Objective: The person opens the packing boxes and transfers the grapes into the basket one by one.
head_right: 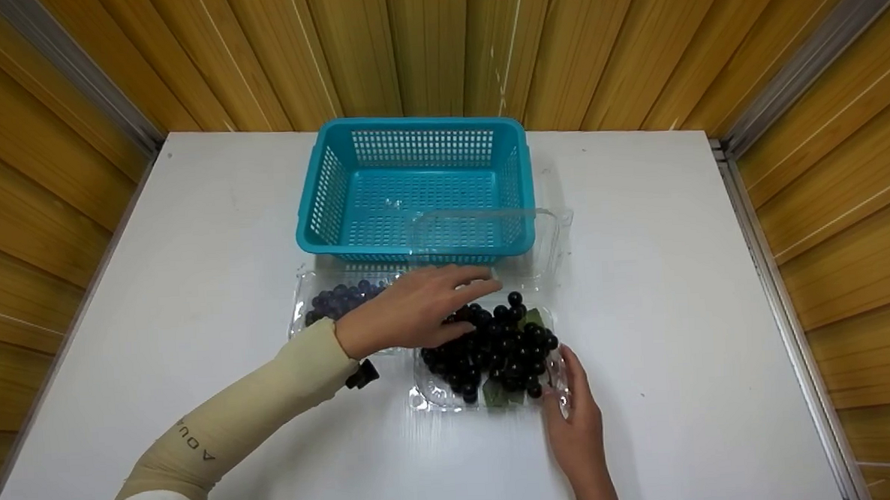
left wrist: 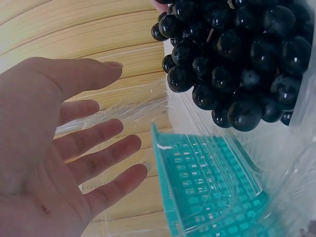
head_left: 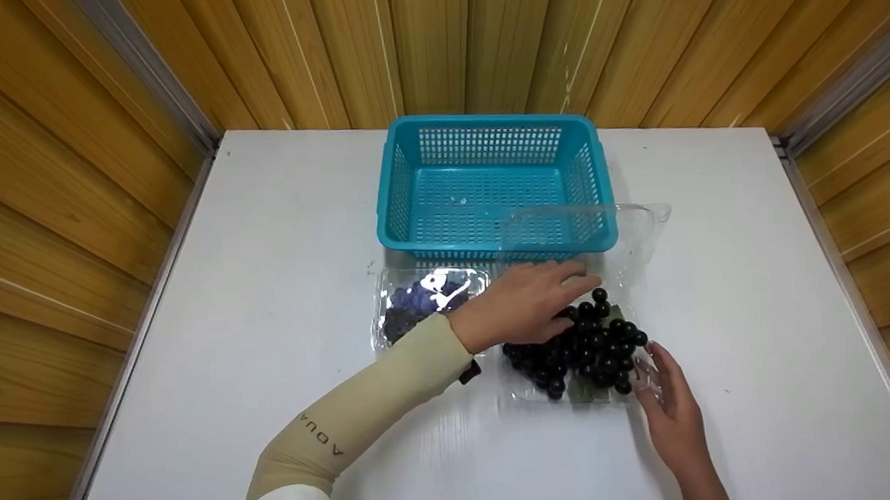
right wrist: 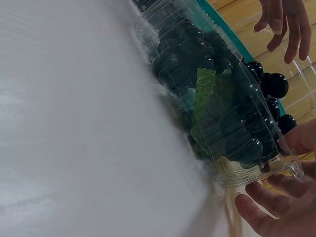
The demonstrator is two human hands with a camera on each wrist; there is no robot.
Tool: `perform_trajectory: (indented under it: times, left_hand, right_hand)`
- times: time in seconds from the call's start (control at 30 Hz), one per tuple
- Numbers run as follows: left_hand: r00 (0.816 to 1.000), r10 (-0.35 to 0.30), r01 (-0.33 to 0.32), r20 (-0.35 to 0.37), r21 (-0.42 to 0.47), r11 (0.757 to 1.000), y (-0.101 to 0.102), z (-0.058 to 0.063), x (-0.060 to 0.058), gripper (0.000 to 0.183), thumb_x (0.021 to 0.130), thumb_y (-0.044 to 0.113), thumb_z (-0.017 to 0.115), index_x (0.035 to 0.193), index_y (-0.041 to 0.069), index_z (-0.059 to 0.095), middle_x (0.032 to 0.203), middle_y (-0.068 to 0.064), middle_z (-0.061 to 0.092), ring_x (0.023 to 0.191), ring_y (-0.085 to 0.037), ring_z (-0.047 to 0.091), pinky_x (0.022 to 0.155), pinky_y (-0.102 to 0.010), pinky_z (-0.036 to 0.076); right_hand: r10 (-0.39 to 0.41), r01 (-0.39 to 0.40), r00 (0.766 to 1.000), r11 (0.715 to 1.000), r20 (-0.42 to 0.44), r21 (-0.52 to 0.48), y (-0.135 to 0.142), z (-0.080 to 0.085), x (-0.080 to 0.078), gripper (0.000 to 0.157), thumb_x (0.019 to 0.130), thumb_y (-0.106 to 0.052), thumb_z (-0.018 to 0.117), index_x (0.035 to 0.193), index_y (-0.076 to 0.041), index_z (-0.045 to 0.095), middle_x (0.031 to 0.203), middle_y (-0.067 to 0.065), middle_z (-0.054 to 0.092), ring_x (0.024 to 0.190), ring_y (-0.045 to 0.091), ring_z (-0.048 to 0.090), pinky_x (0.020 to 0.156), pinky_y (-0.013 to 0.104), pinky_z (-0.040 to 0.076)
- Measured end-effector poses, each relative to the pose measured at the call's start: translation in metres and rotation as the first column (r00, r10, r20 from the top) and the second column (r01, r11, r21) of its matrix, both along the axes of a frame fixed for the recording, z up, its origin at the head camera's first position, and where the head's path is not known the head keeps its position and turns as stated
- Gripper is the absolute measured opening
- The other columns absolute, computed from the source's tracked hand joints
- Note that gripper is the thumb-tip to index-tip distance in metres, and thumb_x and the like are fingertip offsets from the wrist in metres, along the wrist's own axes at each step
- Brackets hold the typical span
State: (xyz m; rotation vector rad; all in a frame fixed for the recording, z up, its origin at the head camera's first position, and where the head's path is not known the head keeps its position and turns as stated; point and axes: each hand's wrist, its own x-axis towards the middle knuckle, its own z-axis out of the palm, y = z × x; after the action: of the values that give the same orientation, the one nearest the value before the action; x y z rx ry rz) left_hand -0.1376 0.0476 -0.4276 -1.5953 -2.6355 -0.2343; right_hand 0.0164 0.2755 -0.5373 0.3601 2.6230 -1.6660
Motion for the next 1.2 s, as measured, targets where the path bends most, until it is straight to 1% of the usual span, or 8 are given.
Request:
perform_trajectory:
  times: [0.07,0.17,0.2,0.37,0.7,0.97,1.07,1.2]
  left_hand:
    - [1.0,0.0,0.0,0.019,-0.015,1.0,0.001,-0.001,0.001,0.06,0.091,0.035,0.065,0.145,0.02,0.041,0.141,-0.001,0.051,0.119,-0.016,0.058,0.094,-0.03,0.052]
    - [0.999,-0.006,0.007,0.043,-0.025,1.0,0.002,-0.002,0.002,0.061,0.091,0.035,0.065,0.145,0.021,0.041,0.142,-0.002,0.051,0.123,-0.016,0.056,0.096,-0.031,0.051]
    - [0.999,-0.009,0.01,0.051,-0.023,1.0,0.002,-0.003,0.002,0.061,0.091,0.034,0.065,0.145,0.021,0.041,0.142,-0.002,0.051,0.124,-0.016,0.055,0.096,-0.03,0.051]
    - [0.997,-0.031,0.032,0.072,-0.015,0.999,0.001,-0.007,0.004,0.06,0.091,0.034,0.065,0.145,0.021,0.041,0.142,-0.003,0.051,0.125,-0.016,0.054,0.094,-0.03,0.053]
    - [0.995,-0.04,0.046,0.09,-0.071,0.996,0.004,-0.013,0.008,0.064,0.09,0.036,0.066,0.146,0.022,0.038,0.145,-0.002,0.048,0.123,-0.016,0.056,0.084,-0.032,0.056]
    - [0.989,-0.051,0.065,0.142,-0.1,0.993,0.007,-0.016,0.009,0.069,0.089,0.034,0.068,0.148,0.025,0.035,0.149,0.001,0.043,0.127,-0.016,0.053,0.089,-0.032,0.055]
    - [0.987,-0.064,0.082,0.148,-0.114,0.99,0.009,-0.018,0.01,0.07,0.088,0.034,0.069,0.149,0.026,0.035,0.149,0.003,0.043,0.125,-0.016,0.054,0.092,-0.032,0.053]
    - [0.986,-0.08,0.097,0.143,-0.116,0.988,0.011,-0.019,0.011,0.07,0.087,0.034,0.07,0.148,0.028,0.036,0.147,0.004,0.044,0.121,-0.017,0.055,0.092,-0.033,0.053]
  right_hand:
    - [-0.004,0.004,1.0,1.0,-0.003,-0.015,0.0,0.0,0.001,0.061,0.102,-0.012,0.046,0.155,-0.012,0.015,0.16,0.011,0.024,0.143,0.023,0.034,0.096,0.002,0.035]
    - [0.0,-0.001,1.0,1.0,-0.015,-0.03,0.0,0.0,0.001,0.062,0.102,-0.01,0.046,0.155,-0.011,0.015,0.16,0.012,0.023,0.143,0.034,0.03,0.095,0.001,0.034]
    - [0.001,-0.001,1.0,1.0,-0.013,-0.027,0.0,0.0,0.001,0.062,0.102,-0.011,0.046,0.155,-0.012,0.015,0.16,0.012,0.023,0.143,0.035,0.03,0.095,0.001,0.034]
    - [0.001,-0.001,1.0,1.0,-0.001,-0.02,0.0,0.001,0.001,0.062,0.102,-0.013,0.046,0.155,-0.012,0.015,0.16,0.012,0.023,0.144,0.035,0.028,0.096,0.002,0.033]
    - [0.0,0.0,1.0,1.0,0.027,-0.012,-0.001,0.0,0.0,0.062,0.102,-0.014,0.045,0.155,-0.013,0.014,0.161,0.01,0.023,0.145,0.033,0.027,0.097,0.002,0.032]
    - [-0.003,0.003,1.0,1.0,0.03,0.012,0.0,-0.001,0.0,0.06,0.103,-0.015,0.044,0.155,-0.012,0.014,0.16,0.01,0.024,0.145,0.032,0.027,0.099,0.001,0.029]
    - [-0.002,0.002,0.999,1.0,0.033,0.015,0.0,0.0,0.0,0.06,0.103,-0.016,0.043,0.155,-0.013,0.014,0.16,0.01,0.024,0.146,0.031,0.026,0.1,0.001,0.028]
    - [-0.009,0.008,0.999,1.0,0.043,0.018,-0.001,0.0,0.0,0.06,0.103,-0.019,0.043,0.155,-0.013,0.014,0.16,0.009,0.024,0.146,0.03,0.027,0.1,0.0,0.027]
